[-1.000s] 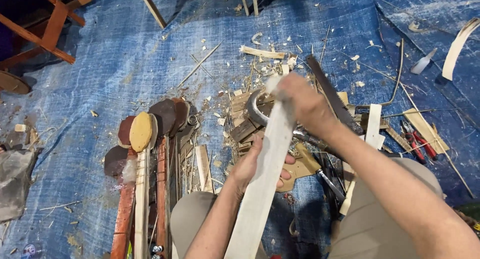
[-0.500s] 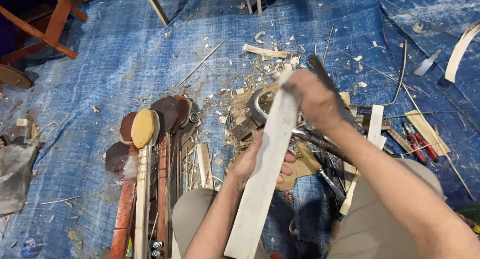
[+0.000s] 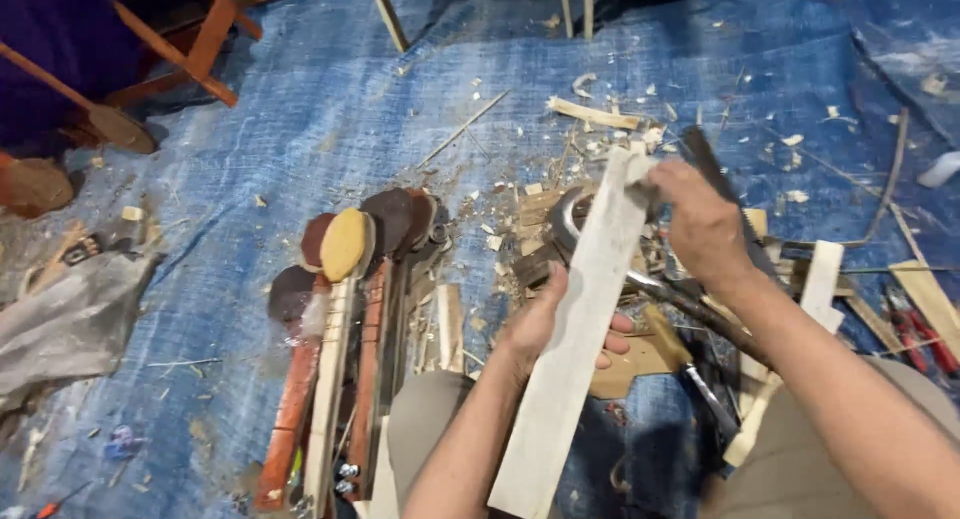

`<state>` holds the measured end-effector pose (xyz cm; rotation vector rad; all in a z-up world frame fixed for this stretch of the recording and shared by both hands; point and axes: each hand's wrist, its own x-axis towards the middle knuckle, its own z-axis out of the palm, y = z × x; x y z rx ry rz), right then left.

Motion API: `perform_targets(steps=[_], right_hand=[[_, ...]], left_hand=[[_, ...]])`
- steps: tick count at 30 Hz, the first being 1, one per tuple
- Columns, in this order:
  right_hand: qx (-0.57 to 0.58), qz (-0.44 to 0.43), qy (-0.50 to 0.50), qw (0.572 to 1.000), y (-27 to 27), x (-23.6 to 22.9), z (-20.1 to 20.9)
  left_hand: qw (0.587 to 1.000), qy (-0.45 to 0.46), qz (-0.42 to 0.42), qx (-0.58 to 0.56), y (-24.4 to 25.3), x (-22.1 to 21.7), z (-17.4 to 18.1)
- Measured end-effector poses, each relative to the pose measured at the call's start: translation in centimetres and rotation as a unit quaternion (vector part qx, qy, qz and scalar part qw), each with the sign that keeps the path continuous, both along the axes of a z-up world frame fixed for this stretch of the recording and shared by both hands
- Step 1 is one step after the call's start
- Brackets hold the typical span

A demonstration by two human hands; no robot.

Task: Sanding a wooden instrument neck to smooth the surface and edges using sandpaper.

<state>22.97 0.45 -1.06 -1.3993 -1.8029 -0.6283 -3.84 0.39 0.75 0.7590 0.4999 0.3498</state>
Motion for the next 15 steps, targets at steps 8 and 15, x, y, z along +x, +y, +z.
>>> perform_targets(steps=[8, 15], right_hand=[[-0.031, 0.076, 0.146, 0.986, -2.0, -2.7, 2.3], [-0.033, 0.121, 0.129, 0.984, -2.8, -4.5, 2.1]], left_hand=[[0.999, 0.007, 0.026, -0.044, 0.8, 1.1, -0.3], [0.996, 0.030, 0.046, -0.070, 0.5, 1.7, -0.1]])
